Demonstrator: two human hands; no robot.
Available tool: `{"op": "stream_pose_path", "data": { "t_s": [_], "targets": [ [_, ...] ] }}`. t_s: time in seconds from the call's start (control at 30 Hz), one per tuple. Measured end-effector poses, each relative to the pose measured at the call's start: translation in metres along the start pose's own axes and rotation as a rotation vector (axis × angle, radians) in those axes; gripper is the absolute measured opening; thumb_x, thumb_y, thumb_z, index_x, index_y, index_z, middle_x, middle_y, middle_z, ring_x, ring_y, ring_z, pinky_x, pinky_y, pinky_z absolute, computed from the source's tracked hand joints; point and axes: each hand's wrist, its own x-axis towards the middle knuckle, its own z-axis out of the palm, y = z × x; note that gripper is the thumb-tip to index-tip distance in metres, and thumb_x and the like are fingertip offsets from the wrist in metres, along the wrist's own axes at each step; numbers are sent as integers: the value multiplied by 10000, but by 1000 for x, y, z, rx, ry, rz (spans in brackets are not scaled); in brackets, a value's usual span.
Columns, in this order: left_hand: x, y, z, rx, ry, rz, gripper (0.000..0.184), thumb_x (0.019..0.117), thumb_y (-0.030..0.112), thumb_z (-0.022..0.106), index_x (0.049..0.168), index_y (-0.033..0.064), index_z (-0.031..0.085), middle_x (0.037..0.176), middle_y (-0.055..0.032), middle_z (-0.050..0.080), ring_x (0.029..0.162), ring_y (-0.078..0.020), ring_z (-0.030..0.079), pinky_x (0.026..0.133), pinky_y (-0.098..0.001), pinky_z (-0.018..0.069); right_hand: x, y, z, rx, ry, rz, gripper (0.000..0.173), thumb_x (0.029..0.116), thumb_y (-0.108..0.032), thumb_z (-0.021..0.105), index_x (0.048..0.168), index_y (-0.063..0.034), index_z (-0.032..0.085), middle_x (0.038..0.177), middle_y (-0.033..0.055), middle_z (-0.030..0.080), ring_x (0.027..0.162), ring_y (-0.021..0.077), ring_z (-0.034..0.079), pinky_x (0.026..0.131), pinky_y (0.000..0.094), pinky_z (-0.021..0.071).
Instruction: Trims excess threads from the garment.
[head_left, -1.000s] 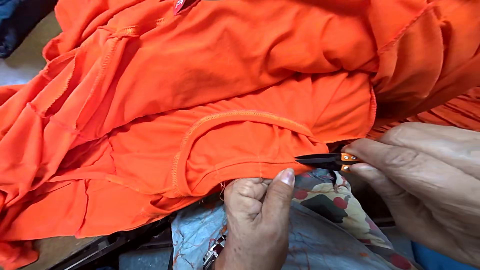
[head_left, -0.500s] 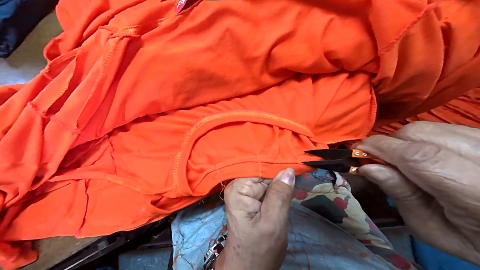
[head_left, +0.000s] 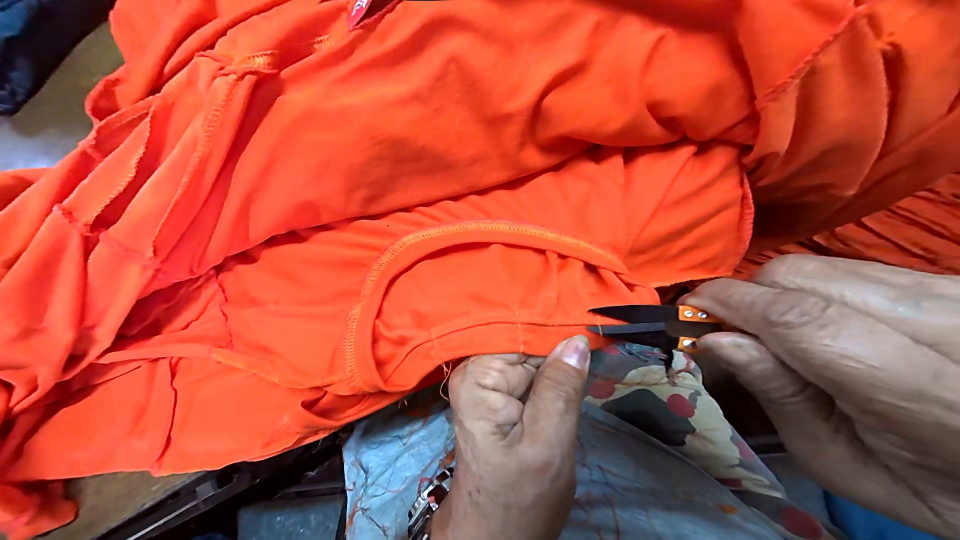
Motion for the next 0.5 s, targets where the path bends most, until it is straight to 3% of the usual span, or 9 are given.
{"op": "stream_pose_path", "data": {
  "t_s": [0.1,0.2,0.3,0.5],
  "targets": [
    [0,0,0,5,5,-8,226,999,43,572,792,48,661,597,0,566,524,-35,527,517,-191,464,0,0,1,4,8,2,341,1065,-230,440,1069,22,670,770,118,582,644,243,544,525,381,394],
    [0,1,-1,16,0,-9,243,997,45,571,767,62,647,581,12,548,509,-23,508,497,-183,447,-5,0,3,56,3,10,287,1063,-193,448,1095,6,652,787,88,557,687,197,526,594,337,419],
    [1,1,-1,16,-11,1,257,1007,48,562,763,53,645,584,5,540,513,-31,508,497,-185,443,0,-2,1,41,18,14,335,1065,-222,451,1056,24,679,776,119,593,656,237,556,537,374,408],
    [1,0,-1,36,-12,10,249,1004,45,559,774,43,656,592,-4,558,523,-39,529,505,-192,458,0,-2,1,18,19,37,362,1068,-230,444,1062,39,685,804,147,627,672,261,587,541,394,432]
  ]
}}
